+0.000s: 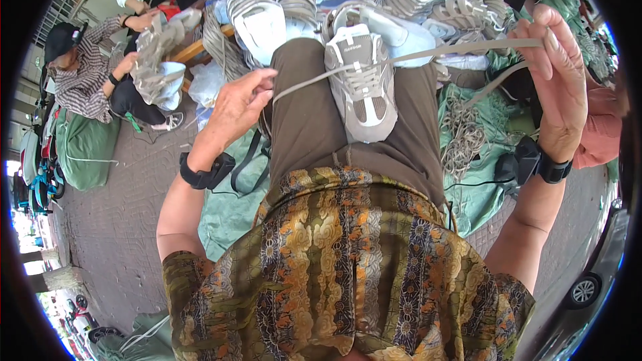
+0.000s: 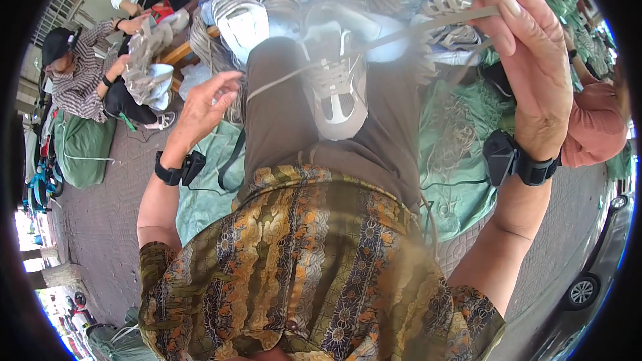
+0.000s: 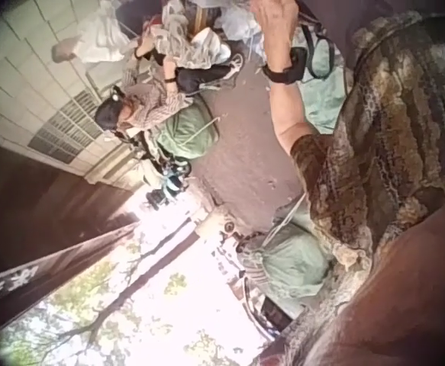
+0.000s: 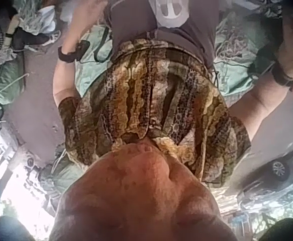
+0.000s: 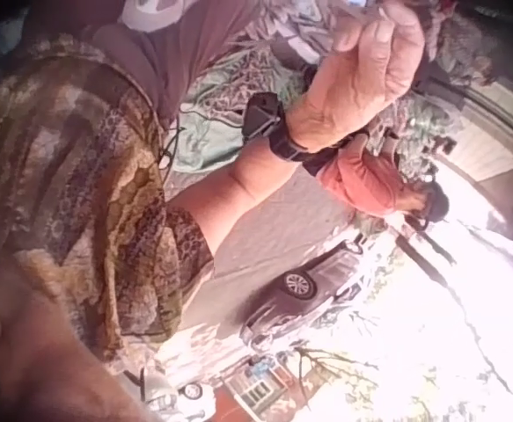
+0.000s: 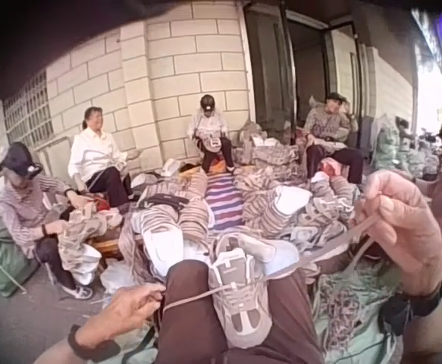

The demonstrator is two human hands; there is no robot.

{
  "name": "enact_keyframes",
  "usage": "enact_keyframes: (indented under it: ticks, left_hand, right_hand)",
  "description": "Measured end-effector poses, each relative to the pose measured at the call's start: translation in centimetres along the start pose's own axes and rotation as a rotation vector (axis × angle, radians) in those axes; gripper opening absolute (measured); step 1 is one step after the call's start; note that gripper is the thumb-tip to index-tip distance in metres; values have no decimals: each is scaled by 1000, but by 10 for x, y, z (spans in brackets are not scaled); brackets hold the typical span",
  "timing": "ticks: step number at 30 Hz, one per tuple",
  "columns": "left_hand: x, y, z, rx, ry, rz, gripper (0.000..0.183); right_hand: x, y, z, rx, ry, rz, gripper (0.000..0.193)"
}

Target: Lacing shoe uppers while sitting with the shoe on the lap.

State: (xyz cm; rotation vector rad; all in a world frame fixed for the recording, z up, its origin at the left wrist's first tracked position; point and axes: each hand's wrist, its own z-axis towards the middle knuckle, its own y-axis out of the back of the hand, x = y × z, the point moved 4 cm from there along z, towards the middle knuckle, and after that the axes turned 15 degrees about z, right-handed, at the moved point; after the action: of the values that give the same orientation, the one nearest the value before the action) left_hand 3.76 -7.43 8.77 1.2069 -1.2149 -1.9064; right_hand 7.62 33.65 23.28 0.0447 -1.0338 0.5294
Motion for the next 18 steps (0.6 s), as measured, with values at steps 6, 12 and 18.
enact_keyframes:
  ticks: [6, 12, 18]
  left_hand:
    - [-147, 94, 38, -10, -394, -325, 46]
    - [-251, 144, 43, 160, -645, -704, 44]
    - [-270, 147, 47, 364, -691, -602, 39]
  right_hand:
    - [48, -80, 15, 58, -2, -182, 25]
    - [81, -139, 3, 125, 59, -271, 23]
    - [112, -126, -12, 7, 80, -495, 21]
